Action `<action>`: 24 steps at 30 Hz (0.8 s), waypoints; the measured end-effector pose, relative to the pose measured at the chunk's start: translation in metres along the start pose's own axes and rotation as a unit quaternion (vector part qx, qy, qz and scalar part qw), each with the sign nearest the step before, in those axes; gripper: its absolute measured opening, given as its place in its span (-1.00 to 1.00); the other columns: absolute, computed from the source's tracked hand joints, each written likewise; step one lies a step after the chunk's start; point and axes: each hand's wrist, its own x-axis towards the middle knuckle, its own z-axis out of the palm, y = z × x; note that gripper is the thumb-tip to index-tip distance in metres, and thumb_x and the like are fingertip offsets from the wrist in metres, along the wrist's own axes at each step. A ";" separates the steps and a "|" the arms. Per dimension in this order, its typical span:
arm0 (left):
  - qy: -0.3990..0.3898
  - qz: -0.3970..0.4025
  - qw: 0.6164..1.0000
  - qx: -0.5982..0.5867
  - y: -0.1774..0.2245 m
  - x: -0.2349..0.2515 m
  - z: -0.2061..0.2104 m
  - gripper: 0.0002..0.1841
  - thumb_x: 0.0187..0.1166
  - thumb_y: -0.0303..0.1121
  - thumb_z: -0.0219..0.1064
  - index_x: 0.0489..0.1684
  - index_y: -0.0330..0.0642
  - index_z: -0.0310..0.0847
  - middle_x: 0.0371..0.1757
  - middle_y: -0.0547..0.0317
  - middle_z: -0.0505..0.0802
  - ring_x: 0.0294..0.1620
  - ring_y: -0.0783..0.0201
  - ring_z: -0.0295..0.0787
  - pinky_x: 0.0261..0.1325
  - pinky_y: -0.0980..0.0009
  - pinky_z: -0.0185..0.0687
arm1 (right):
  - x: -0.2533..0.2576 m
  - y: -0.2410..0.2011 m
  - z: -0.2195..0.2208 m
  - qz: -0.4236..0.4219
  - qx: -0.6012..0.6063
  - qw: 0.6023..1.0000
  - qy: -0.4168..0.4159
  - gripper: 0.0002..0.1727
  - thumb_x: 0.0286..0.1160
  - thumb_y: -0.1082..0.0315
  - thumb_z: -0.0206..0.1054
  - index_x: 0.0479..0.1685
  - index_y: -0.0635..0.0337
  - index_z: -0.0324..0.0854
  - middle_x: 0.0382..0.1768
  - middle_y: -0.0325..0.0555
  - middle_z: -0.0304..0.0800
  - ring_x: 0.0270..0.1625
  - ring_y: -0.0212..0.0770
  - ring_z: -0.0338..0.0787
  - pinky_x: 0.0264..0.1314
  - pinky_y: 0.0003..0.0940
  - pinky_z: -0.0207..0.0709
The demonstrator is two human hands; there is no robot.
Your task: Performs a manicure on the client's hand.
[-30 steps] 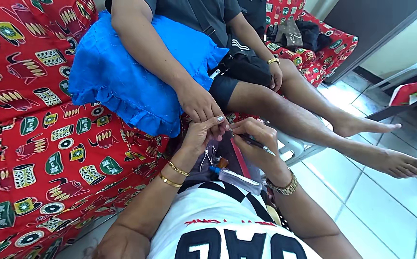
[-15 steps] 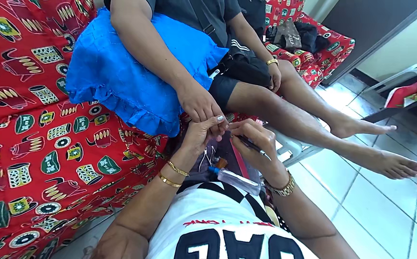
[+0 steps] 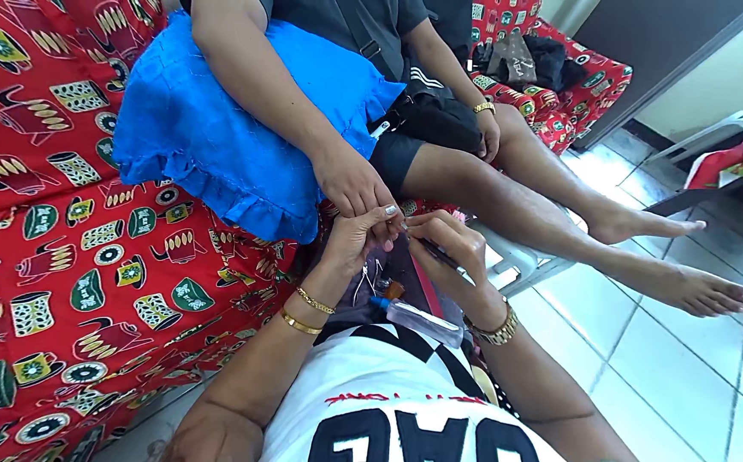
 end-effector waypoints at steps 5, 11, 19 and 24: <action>0.001 0.003 1.000 0.002 0.000 -0.001 -0.002 -0.94 0.62 -0.39 0.36 -0.24 -0.11 0.72 -0.49 0.21 0.83 -0.63 0.48 0.70 -0.56 0.63 0.63 | 0.003 0.003 0.003 0.018 0.003 1.000 0.003 -0.94 0.21 0.57 0.36 -0.46 0.34 0.74 -0.25 0.04 0.85 -0.15 -0.24 0.85 -0.12 -0.49 0.71; -0.013 -0.004 1.000 -0.022 0.001 0.007 -0.005 -0.87 0.67 -0.41 0.29 -0.23 -0.22 0.75 -0.43 0.09 0.87 -0.57 0.41 0.77 -0.50 0.59 0.69 | 0.018 0.001 0.001 0.247 0.405 0.876 0.088 -0.87 0.36 0.61 0.34 -0.33 0.19 0.70 -0.26 -0.15 0.88 -0.45 -0.47 0.75 -0.46 -0.63 0.61; -0.009 0.008 0.999 -0.051 -0.002 0.007 -0.008 -0.87 0.68 -0.51 0.23 -0.22 -0.24 0.70 -0.41 0.03 0.87 -0.56 0.36 0.78 -0.48 0.56 0.72 | 0.035 0.020 0.027 0.341 0.549 0.727 0.233 -0.73 0.67 0.53 0.06 -0.36 0.12 0.62 -0.28 -0.03 0.95 -0.39 -0.32 0.90 -0.43 -0.54 0.69; 0.012 0.009 0.998 -0.055 -0.003 0.009 -0.004 -0.87 0.63 -0.49 0.30 -0.31 -0.15 0.75 -0.51 0.23 0.81 -0.57 0.49 0.70 -0.43 0.62 0.67 | 0.021 -0.009 0.036 0.284 0.627 0.703 0.179 -0.81 0.55 0.47 0.28 -0.38 0.06 0.75 -0.24 -0.07 0.92 -0.42 -0.37 0.85 -0.43 -0.54 0.71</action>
